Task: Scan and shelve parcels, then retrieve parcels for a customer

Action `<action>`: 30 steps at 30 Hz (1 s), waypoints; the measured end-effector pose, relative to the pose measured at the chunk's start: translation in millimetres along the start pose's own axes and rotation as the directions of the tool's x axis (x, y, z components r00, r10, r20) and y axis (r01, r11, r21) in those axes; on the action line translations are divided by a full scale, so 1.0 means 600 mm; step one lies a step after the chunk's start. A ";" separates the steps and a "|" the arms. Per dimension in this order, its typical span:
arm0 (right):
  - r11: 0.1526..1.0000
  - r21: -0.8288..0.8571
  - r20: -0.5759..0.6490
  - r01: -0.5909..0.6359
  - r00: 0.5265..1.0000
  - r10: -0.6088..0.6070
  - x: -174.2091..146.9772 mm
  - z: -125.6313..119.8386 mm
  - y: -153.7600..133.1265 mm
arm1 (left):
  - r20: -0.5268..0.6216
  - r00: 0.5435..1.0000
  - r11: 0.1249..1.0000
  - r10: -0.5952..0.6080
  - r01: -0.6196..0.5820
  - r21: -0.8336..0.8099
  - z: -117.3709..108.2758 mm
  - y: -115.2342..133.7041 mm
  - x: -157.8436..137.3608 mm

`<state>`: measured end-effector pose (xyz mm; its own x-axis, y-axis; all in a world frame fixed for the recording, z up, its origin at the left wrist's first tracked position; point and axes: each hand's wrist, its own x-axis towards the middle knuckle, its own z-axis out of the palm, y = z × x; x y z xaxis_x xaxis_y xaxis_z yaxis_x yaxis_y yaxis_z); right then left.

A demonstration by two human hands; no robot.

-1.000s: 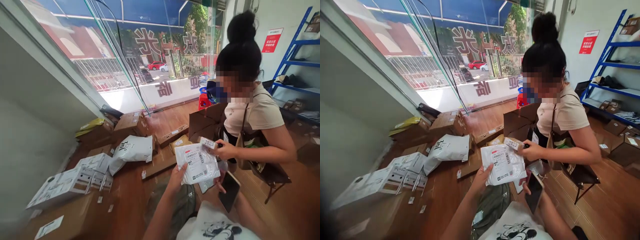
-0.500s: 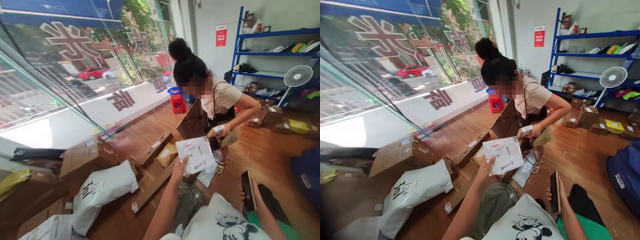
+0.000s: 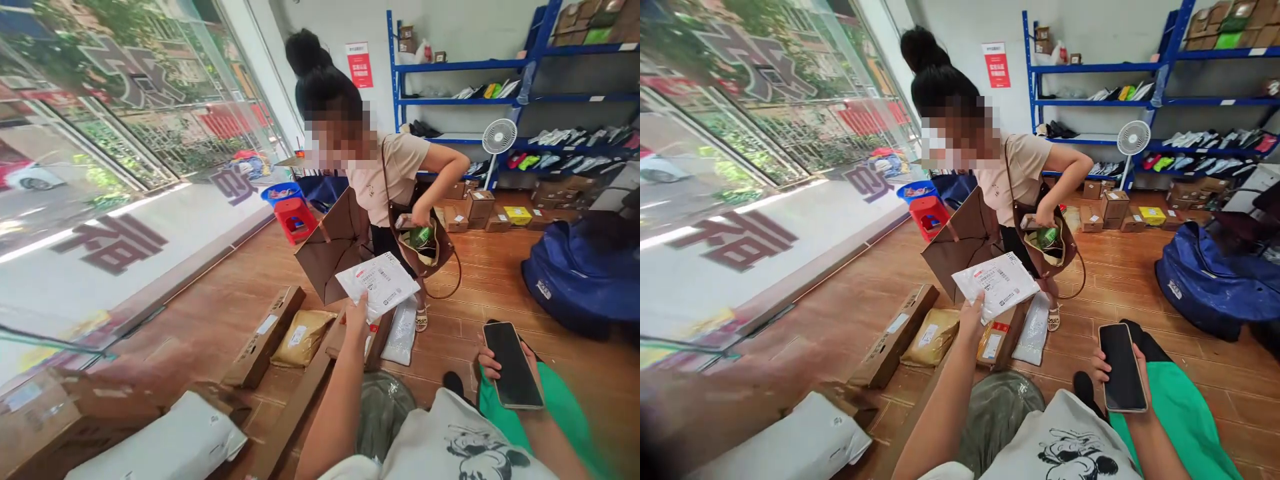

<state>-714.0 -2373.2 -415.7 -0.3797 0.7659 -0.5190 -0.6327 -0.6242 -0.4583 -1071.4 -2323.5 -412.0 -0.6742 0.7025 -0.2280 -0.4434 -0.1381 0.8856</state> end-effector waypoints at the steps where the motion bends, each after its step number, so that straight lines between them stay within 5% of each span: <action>1: 1.000 0.012 -0.001 0.016 1.000 -0.016 -0.006 0.002 0.001 | -0.005 1.000 1.000 0.001 -0.001 -0.001 0.011 0.000 0.003; 10: 0.995 0.093 -0.031 -0.032 0.999 0.035 -0.075 0.043 0.017 | 0.026 0.999 1.000 0.029 -0.029 0.002 0.118 -0.001 0.005; 18: 0.975 0.188 -0.063 -0.121 0.989 0.135 -0.091 0.013 0.028 | 0.117 0.993 1.000 -0.007 0.006 0.007 0.194 -0.016 -0.008; 22: 0.998 0.047 -0.174 0.045 0.984 -0.036 -0.093 0.005 0.036 | 0.146 0.989 1.000 -0.008 0.004 0.023 0.212 -0.014 -0.012; 26: 0.963 -0.095 -0.150 0.250 0.953 -0.262 -0.090 0.010 0.037 | 0.179 0.983 0.996 -0.047 0.032 0.085 0.226 0.000 -0.013; 30: 0.957 -0.122 -0.220 0.264 0.933 -0.285 -0.073 0.027 0.018 | 0.288 0.934 0.966 -0.210 0.152 0.210 0.245 0.002 -0.040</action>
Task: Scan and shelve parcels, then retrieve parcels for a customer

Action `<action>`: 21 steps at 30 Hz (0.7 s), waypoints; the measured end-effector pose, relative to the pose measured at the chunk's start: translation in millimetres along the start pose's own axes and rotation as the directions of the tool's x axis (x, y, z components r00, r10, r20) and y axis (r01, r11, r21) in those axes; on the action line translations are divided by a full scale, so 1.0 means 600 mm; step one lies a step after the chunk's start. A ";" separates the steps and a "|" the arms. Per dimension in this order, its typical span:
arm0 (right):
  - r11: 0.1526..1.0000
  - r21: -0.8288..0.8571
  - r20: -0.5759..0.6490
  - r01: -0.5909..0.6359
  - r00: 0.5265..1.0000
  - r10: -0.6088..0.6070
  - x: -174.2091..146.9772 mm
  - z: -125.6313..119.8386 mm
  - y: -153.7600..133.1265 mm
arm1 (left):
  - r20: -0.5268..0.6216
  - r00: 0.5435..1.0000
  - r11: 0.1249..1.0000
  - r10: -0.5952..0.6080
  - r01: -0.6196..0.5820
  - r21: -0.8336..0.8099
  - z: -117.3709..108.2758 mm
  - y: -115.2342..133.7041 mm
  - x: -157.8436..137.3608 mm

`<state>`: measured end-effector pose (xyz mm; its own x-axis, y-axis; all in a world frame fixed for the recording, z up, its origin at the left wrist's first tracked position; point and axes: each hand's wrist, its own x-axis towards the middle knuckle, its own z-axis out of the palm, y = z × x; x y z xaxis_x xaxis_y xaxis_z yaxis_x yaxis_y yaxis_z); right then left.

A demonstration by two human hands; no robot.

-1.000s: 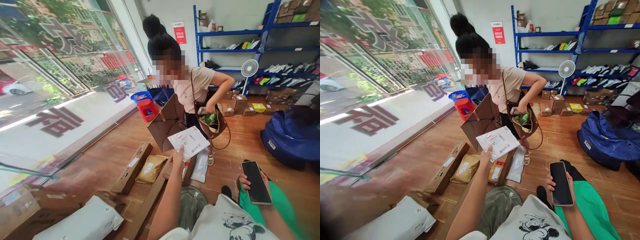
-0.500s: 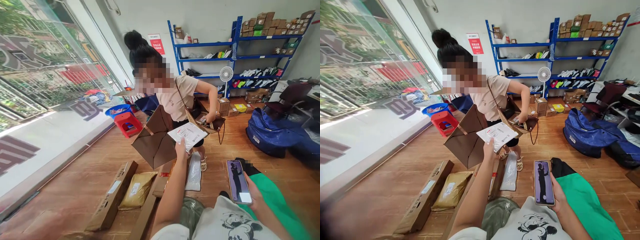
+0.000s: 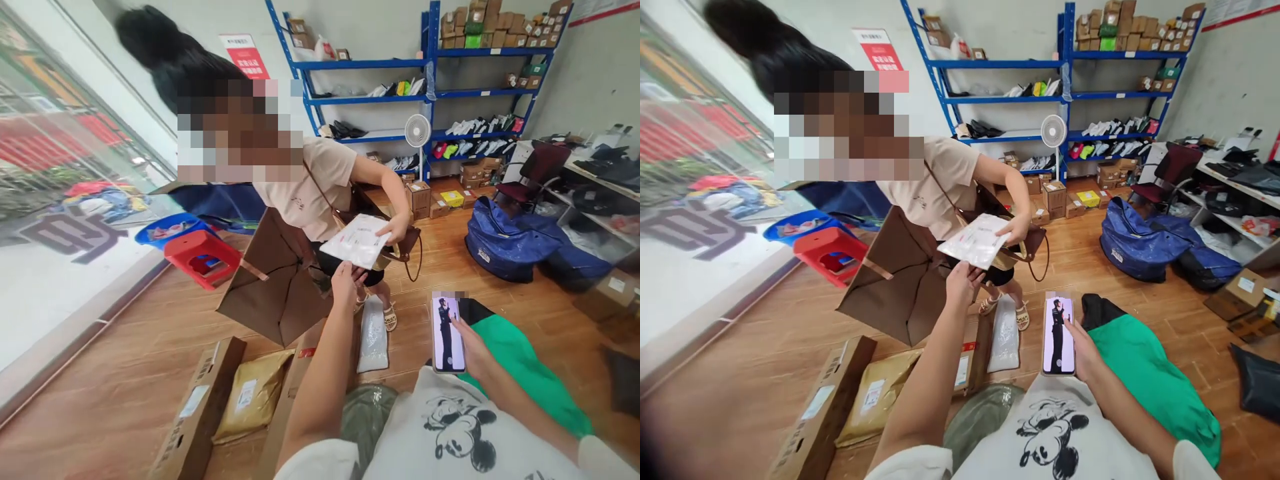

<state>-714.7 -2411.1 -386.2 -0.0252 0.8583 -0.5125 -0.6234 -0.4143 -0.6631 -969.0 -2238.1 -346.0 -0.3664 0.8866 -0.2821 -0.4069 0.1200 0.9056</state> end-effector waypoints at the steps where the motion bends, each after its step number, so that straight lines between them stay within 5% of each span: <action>1: 1.000 0.005 -0.008 0.005 1.000 -0.005 0.005 0.005 -0.005 | 0.043 0.998 0.998 -0.055 0.054 0.029 0.007 -0.007 -0.016; 3: 0.999 0.009 0.001 0.040 0.999 -0.040 0.013 0.013 -0.013 | 0.146 0.968 0.976 -0.205 0.190 0.109 0.015 -0.032 -0.065; 5: 0.995 0.003 0.016 0.102 0.995 -0.102 0.017 0.019 -0.016 | 0.293 0.865 0.909 -0.407 0.350 0.227 0.016 -0.064 -0.131; 7: 0.987 -0.017 0.035 0.160 0.987 -0.159 0.019 0.022 -0.016 | 0.570 0.560 0.798 -0.601 0.460 0.389 0.012 -0.093 -0.197; 9: 0.977 -0.055 0.056 0.204 0.978 -0.201 0.021 0.024 -0.012 | 0.687 0.460 0.817 -0.562 0.437 0.376 0.010 -0.108 -0.249; 14: 0.940 -0.178 0.077 0.291 0.957 -0.281 0.034 0.029 0.003 | 0.653 0.552 0.849 -0.518 0.428 0.311 0.019 -0.103 -0.287; 21: 0.926 -0.250 0.173 0.284 0.954 -0.246 0.044 0.025 0.006 | 0.621 0.591 0.844 -0.515 0.477 0.246 0.010 -0.100 -0.282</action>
<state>-729.5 -2385.3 -394.1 -0.0054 0.9729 -0.2311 -0.3887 -0.2150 -0.8959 -877.4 -2392.8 -350.8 0.5120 0.7398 -0.4364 -0.3127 0.6338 0.7075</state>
